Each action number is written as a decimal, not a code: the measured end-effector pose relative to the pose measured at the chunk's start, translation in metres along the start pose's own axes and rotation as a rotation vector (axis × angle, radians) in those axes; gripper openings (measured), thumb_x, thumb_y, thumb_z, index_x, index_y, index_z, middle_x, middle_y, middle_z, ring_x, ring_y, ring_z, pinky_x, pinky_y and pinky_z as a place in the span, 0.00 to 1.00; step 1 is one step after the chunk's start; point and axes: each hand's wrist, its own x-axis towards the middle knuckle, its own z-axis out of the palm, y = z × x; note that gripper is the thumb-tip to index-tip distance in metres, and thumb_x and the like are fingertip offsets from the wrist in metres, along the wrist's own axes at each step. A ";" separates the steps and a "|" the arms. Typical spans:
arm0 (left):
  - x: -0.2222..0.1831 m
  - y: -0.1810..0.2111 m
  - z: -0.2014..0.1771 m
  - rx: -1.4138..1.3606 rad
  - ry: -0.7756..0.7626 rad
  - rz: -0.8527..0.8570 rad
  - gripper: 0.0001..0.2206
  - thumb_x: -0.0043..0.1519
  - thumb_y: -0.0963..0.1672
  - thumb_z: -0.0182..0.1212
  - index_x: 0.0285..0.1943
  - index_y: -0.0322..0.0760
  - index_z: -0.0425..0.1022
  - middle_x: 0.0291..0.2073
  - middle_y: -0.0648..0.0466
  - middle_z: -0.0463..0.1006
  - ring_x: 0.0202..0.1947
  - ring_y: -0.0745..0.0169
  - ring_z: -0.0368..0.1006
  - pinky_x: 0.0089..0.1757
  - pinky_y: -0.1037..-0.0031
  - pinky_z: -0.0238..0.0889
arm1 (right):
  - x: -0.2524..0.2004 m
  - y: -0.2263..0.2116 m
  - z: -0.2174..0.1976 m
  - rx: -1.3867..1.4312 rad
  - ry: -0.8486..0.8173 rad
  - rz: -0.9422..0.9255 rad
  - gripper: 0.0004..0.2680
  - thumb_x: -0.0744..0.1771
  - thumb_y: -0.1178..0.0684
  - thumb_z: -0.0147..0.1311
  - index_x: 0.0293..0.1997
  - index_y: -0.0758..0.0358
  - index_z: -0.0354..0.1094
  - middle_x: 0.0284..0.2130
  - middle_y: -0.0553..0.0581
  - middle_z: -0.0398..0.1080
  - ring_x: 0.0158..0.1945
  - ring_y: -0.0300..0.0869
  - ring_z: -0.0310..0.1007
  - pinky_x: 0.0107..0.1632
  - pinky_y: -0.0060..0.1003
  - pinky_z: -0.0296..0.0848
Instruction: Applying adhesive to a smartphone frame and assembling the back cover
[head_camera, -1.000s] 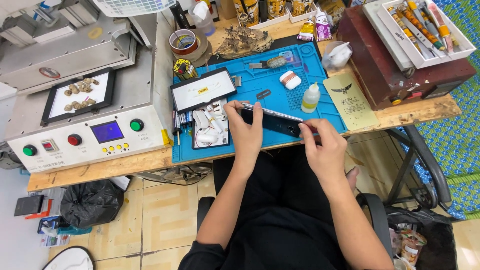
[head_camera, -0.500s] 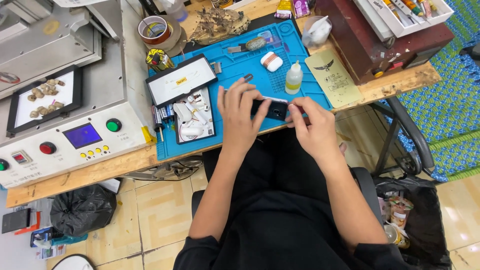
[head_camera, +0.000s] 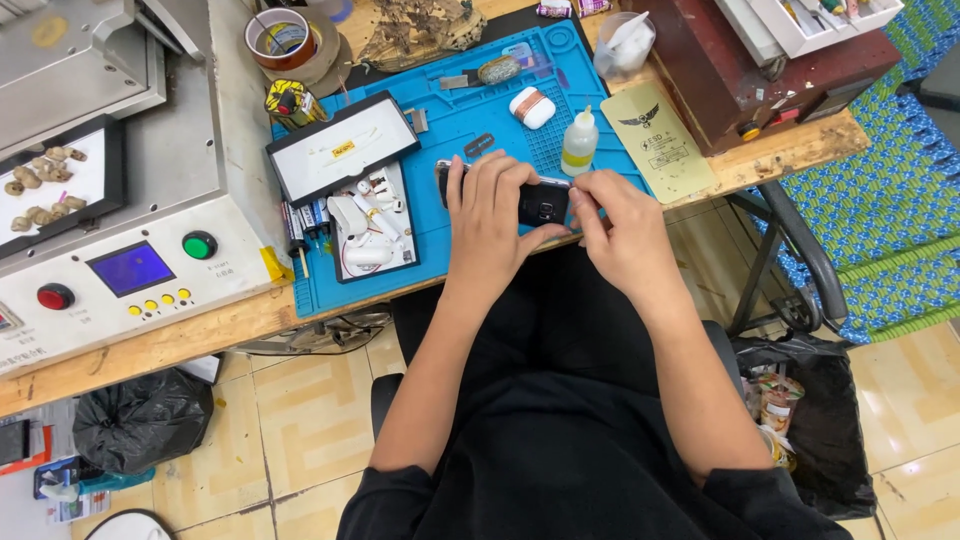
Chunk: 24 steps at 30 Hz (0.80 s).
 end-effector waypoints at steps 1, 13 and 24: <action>0.000 0.000 0.001 -0.003 -0.002 -0.003 0.39 0.47 0.50 0.90 0.62 0.43 0.66 0.54 0.52 0.69 0.70 0.41 0.66 0.73 0.34 0.36 | 0.000 -0.001 -0.001 -0.001 -0.002 0.003 0.04 0.76 0.61 0.52 0.47 0.67 0.72 0.32 0.62 0.73 0.36 0.52 0.83 0.24 0.41 0.84; 0.003 -0.001 0.005 -0.011 -0.028 -0.027 0.39 0.47 0.51 0.89 0.62 0.43 0.66 0.54 0.51 0.70 0.70 0.41 0.65 0.74 0.35 0.33 | -0.008 0.012 0.003 -0.083 -0.021 -0.017 0.05 0.76 0.60 0.53 0.45 0.66 0.72 0.31 0.60 0.72 0.36 0.53 0.81 0.22 0.40 0.81; 0.002 0.005 -0.002 -0.029 -0.027 -0.045 0.37 0.47 0.50 0.88 0.60 0.42 0.66 0.53 0.52 0.72 0.71 0.41 0.64 0.74 0.34 0.30 | -0.020 0.017 0.009 -0.164 0.031 -0.117 0.05 0.75 0.59 0.55 0.43 0.62 0.71 0.28 0.59 0.68 0.38 0.59 0.75 0.29 0.50 0.77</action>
